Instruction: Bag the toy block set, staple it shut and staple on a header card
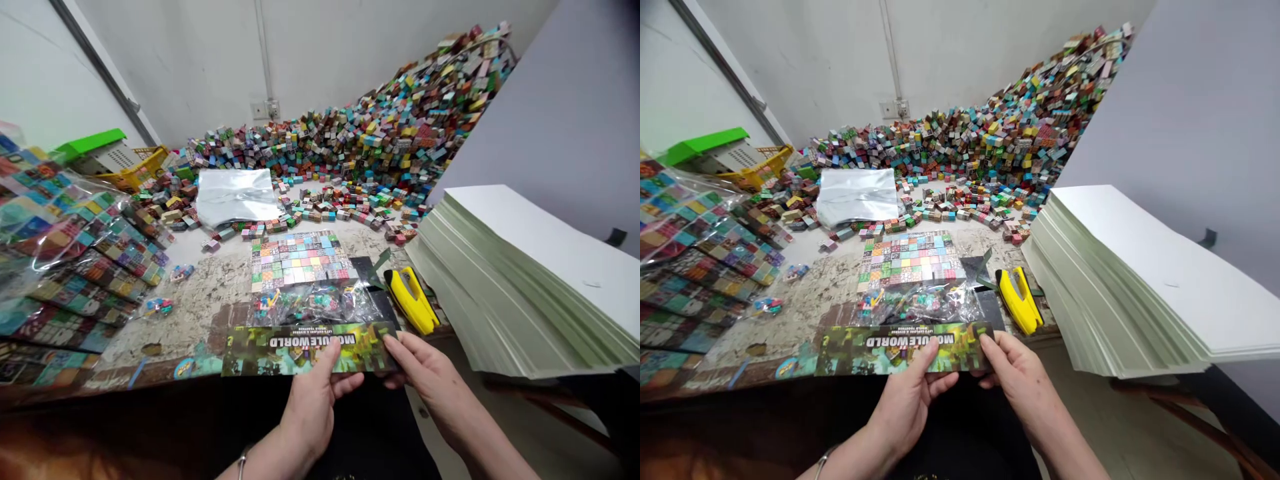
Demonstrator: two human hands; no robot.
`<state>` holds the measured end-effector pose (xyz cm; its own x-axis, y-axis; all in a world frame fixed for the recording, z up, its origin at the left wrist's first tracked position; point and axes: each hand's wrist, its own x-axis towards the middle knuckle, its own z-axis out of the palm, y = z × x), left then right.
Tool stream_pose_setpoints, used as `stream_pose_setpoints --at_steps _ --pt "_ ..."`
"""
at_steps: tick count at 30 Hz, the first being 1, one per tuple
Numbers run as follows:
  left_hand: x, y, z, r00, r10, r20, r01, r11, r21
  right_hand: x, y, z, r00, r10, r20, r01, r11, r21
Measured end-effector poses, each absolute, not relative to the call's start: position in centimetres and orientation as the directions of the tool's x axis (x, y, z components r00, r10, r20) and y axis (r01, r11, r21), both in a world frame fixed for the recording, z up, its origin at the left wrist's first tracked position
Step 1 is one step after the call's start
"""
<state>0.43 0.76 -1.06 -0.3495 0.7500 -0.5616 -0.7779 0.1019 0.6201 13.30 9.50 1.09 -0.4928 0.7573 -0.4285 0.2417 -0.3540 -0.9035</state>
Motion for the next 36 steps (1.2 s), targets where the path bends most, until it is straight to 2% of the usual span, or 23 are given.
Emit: stream_pose_setpoints --at_steps 5,13,16,19,23,26,31,36 --pt "0.8 0.5 -1.0 -0.299 0.779 -0.551 -0.777 0.137 0.614 14.1 9.5 0.7 -0.484 0.743 -0.463 0.293 -0.36 -0.885" --pt "0.0 -0.9 -1.2 -0.085 0.892 -0.444 -0.801 0.203 0.563 14.8 9.8 0.8 -0.491 0.734 -0.469 0.222 -0.415 -0.882" --pt "-1.6 -2.4 -1.6 -0.107 0.893 -0.437 -0.832 0.16 0.531 15.5 9.8 0.7 -0.492 0.729 -0.475 0.222 -0.423 -0.879" --pt "-3.6 -4.6 -2.1 -0.213 0.85 -0.482 -0.854 0.078 0.514 16.5 9.8 0.5 -0.51 0.714 -0.48 0.222 -0.429 -0.875" --pt "-5.9 -7.8 -1.9 -0.383 0.793 -0.474 -0.796 -0.024 0.604 17.3 9.4 0.2 -0.538 0.694 -0.479 0.211 -0.44 -0.873" --pt "-6.8 -9.2 -1.3 -0.446 0.767 -0.462 -0.725 -0.007 0.688 17.5 9.1 0.1 -0.518 0.704 -0.485 0.196 -0.454 -0.869" --pt "-7.2 -10.0 -1.0 -0.425 0.759 -0.494 -0.648 0.125 0.751 17.5 8.9 -0.1 -0.461 0.757 -0.462 0.206 -0.415 -0.886" --pt "-7.7 -10.7 -1.7 -0.366 0.82 -0.439 -0.51 0.218 0.832 18.2 9.0 -0.9 -0.43 0.793 -0.433 0.352 -0.295 -0.889"
